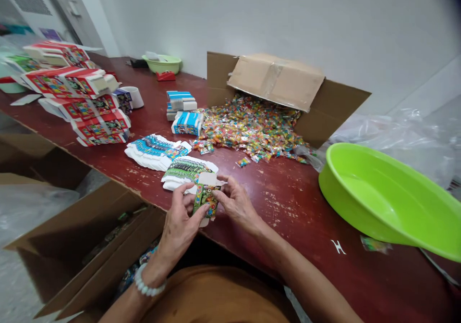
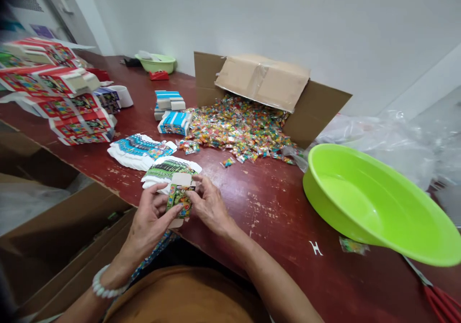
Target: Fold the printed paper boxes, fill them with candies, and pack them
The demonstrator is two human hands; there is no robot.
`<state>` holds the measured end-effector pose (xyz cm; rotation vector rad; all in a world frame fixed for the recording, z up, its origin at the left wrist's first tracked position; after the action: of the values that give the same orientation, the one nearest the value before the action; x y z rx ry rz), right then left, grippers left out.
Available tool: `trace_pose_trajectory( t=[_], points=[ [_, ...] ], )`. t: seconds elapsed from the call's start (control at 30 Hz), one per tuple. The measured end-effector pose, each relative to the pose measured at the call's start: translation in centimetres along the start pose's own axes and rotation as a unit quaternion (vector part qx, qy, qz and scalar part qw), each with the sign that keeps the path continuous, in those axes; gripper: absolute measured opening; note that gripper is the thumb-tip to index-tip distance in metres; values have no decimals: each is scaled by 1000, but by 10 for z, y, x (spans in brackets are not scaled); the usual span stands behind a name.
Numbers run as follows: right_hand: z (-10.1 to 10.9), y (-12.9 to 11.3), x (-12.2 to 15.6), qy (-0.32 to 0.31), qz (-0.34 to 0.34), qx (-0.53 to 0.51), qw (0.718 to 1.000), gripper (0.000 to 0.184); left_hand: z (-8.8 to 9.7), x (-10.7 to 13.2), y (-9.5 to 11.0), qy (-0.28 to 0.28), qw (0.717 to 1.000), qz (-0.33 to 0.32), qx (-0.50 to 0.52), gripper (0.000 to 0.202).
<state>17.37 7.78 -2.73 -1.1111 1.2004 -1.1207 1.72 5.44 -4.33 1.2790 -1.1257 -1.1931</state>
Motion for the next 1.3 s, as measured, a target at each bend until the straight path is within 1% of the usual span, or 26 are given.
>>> trace_pose_trajectory(
  t=[0.03,0.07,0.13,0.23,0.3,0.37,0.43,0.5,0.57,0.63,0.67,0.73,0.8,0.83,0.87,0.9,0.93,0.97,1.03,1.07,1.1,1.13,1.2,1.27,1.3],
  points=[
    [-1,0,2,17,-13,-8,1000,41,-2,2,2,-3,999,5,31,78],
    [-3,1,4,32,-23,-24,999,46,-4,4,3,-6,998,13,62,82],
    [-9,2,8,50,-24,-78,995,43,-7,6,8,-12,994,27,108,84],
    [-18,6,11,67,-5,-151,986,35,-6,5,13,-26,989,40,138,78],
    [-19,9,10,58,-13,-173,983,36,-5,3,14,-53,986,68,146,73],
    [-16,12,7,38,-34,-170,984,34,-5,2,13,-76,981,103,144,65],
    [-10,14,3,22,-58,-145,987,32,-5,2,11,-82,978,130,139,59],
    [-4,15,-2,2,-84,-119,989,36,-5,2,7,-77,978,142,133,54],
    [-1,15,-6,-14,-107,-110,988,40,-6,2,4,-77,979,140,127,49],
    [1,14,-10,-13,-121,-124,985,42,-7,0,1,-81,981,131,117,42],
    [1,14,-12,-11,-122,-135,983,44,-7,0,0,-85,982,125,112,39],
    [0,12,-13,-28,-116,-146,982,48,-7,-1,1,-86,985,109,106,36],
    [-2,11,-12,-58,-93,-130,985,42,-5,-2,4,-65,986,91,124,40],
    [-2,10,-11,-61,-75,-121,988,37,-5,-1,6,-49,985,90,139,45],
    [-2,9,-10,-56,-55,-114,990,34,-4,-1,6,-35,982,99,157,51],
    [-1,8,-9,-45,-35,-107,993,33,-5,1,6,-33,976,122,176,54],
    [0,8,-7,-33,-20,-99,994,31,-7,3,4,-48,967,159,193,54],
    [0,7,-6,-28,-6,-83,996,30,-11,5,2,-77,954,204,207,51],
    [0,4,-2,-36,28,-22,999,28,-18,11,-2,-128,923,283,229,43],
    [-1,3,0,-44,43,9,998,27,-20,12,-4,-134,912,308,235,43],
    [-2,1,2,-52,49,28,997,28,-21,13,-6,-128,907,324,238,43],
    [-3,1,2,-60,42,31,997,30,-21,13,-7,-117,905,332,239,44],
    [-5,2,2,-76,-4,7,997,31,-23,12,-9,-106,905,338,238,48],
    [-7,4,-2,-85,-48,-15,995,29,-23,11,-10,-107,911,328,228,55],
    [-7,4,-5,-83,-57,-17,995,28,-23,10,-11,-107,916,318,220,59]
  ],
)
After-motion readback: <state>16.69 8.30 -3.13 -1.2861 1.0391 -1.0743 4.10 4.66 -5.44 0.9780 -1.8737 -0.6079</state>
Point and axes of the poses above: each hand's wrist, its own x-axis away from the middle knuckle, its own z-axis out of the back of the hand, y = z × x, the point moved 4 cm from there along -x, towards the middle knuckle, and after that the axes turned 4 degrees about y, right-handed, at the moved point
